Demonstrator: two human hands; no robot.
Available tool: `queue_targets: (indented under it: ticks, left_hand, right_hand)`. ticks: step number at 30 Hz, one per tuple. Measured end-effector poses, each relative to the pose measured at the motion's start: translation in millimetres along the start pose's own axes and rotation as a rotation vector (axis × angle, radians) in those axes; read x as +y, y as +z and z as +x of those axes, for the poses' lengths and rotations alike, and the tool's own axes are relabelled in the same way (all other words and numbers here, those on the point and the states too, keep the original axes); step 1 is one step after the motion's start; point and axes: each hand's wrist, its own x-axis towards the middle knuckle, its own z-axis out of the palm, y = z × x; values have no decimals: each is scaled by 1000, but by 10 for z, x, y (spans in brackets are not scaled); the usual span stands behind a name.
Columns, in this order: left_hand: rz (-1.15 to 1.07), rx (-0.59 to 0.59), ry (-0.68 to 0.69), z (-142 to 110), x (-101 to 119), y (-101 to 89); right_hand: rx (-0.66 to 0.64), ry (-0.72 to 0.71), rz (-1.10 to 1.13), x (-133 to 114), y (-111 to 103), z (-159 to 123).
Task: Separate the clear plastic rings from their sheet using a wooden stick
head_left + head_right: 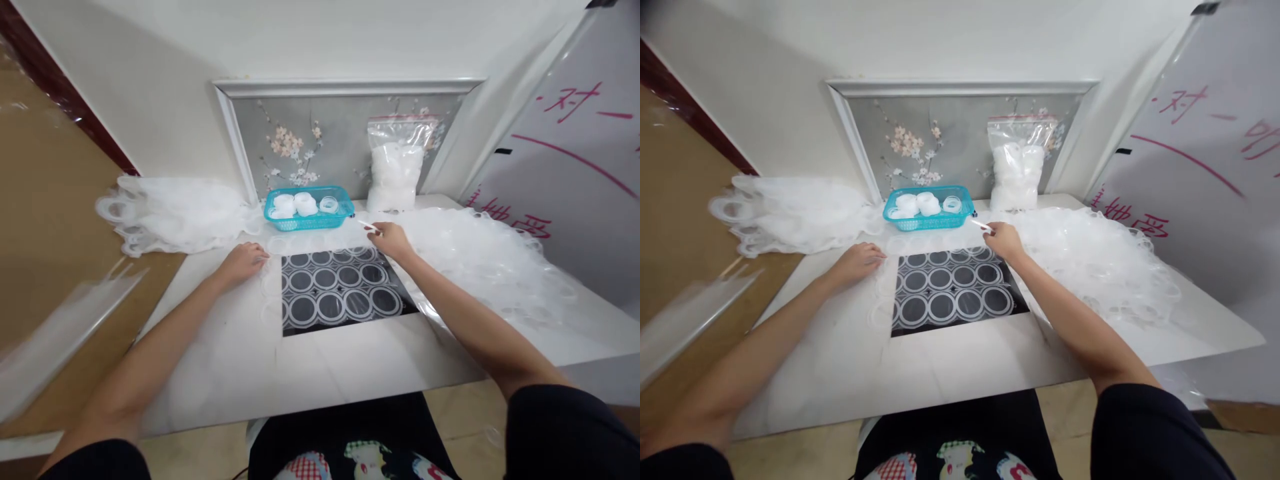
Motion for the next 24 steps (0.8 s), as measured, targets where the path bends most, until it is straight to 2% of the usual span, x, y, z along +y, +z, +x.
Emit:
queue_targets:
  ticks: [4,7,10,14,20,24]
  left_hand:
    - [45,-86,57,-406,427,57]
    - [65,-168,116,-653,765,103]
    - [67,-212,173,-739,970,144]
    - [-11,-216,171,-701,1014,171]
    - [-152,-187,31,-757,934,142]
    - [-163,-188,14,-782,917,114]
  right_hand:
    - [87,0,-25,60,-171,-239]
    - [97,16,-277,208,-252,-353]
    - [28,130,-502,385,-242,-350]
    - [-27,203,-546,563,-128,-204]
    - [67,232,-553,659,-24,42]
    - [80,272,-527,651,-75,213]
